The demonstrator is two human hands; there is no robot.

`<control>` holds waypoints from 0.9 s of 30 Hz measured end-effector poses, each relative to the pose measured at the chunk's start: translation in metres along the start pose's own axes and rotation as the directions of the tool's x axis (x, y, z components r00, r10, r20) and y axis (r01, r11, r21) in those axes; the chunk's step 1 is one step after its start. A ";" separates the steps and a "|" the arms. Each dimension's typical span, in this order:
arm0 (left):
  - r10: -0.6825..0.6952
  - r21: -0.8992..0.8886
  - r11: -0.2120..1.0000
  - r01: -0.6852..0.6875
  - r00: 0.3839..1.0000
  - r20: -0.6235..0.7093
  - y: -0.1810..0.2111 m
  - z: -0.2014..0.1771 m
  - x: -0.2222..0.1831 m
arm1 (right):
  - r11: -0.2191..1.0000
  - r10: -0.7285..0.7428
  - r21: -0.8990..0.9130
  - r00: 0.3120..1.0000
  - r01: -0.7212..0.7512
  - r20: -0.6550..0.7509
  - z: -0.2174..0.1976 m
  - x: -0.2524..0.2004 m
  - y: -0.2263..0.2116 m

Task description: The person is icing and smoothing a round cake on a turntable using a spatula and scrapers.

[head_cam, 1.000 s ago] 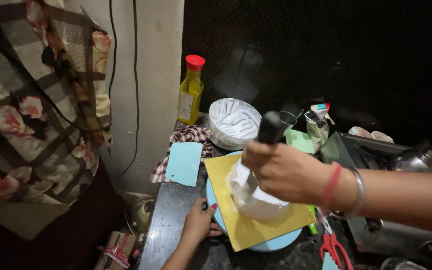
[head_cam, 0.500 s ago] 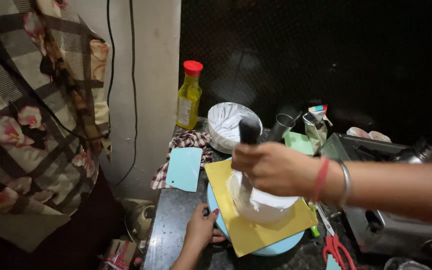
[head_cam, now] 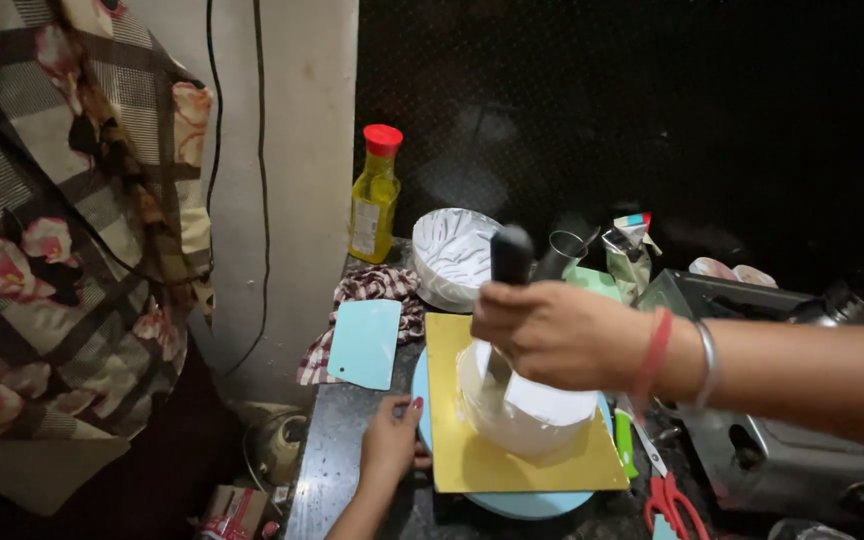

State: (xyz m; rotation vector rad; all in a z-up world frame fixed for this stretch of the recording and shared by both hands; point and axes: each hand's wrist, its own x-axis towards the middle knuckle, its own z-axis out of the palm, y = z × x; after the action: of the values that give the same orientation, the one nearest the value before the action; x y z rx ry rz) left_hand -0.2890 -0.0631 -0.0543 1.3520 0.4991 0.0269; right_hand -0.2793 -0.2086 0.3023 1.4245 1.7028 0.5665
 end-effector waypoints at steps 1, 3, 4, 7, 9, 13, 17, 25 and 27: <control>0.001 -0.001 1.000 -0.001 1.000 0.002 0.001 0.001 -0.003 | 1.000 0.000 -0.001 1.000 0.000 0.002 0.005 0.001 0.002; -0.167 0.181 0.971 0.158 0.985 0.035 0.001 0.004 -0.008 | 0.991 0.101 0.077 0.992 -0.107 0.075 0.016 0.002 0.006; -0.168 0.182 0.970 0.159 0.985 0.038 -0.010 0.005 0.002 | 0.991 0.103 0.078 0.992 -0.109 0.078 0.014 0.002 0.001; 0.199 0.506 0.848 -0.156 0.979 -0.032 -0.021 0.004 0.021 | 0.977 0.085 0.154 0.932 -0.147 0.353 0.001 0.004 -0.006; 0.048 0.468 0.884 -0.001 0.995 -0.088 0.000 0.002 0.010 | 0.993 -0.008 0.113 0.941 -0.032 0.337 -0.021 0.003 -0.006; 0.191 0.376 0.914 -0.151 0.979 -0.071 0.004 0.000 0.002 | 1.000 0.007 -0.020 0.991 -0.005 0.132 -0.001 -0.002 0.001; -0.279 -0.018 0.959 0.284 0.952 0.127 0.003 0.002 -0.005 | 0.994 0.111 -0.007 0.972 -0.112 0.208 0.001 0.002 -0.005; -0.096 0.067 0.993 0.096 0.995 -0.007 0.007 -0.004 -0.005 | 0.855 0.219 0.346 0.873 -0.387 0.435 -0.030 -0.066 -0.019; -0.161 -0.029 0.986 0.164 0.983 0.085 -0.010 -0.005 -0.002 | 0.747 0.540 0.123 0.704 -0.654 0.462 -0.011 -0.103 -0.030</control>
State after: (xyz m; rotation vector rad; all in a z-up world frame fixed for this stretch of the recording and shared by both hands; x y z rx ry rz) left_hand -0.2958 -0.0611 -0.0634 1.2687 0.5357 -0.1527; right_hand -0.3032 -0.3126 0.3167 2.1690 0.9796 0.3371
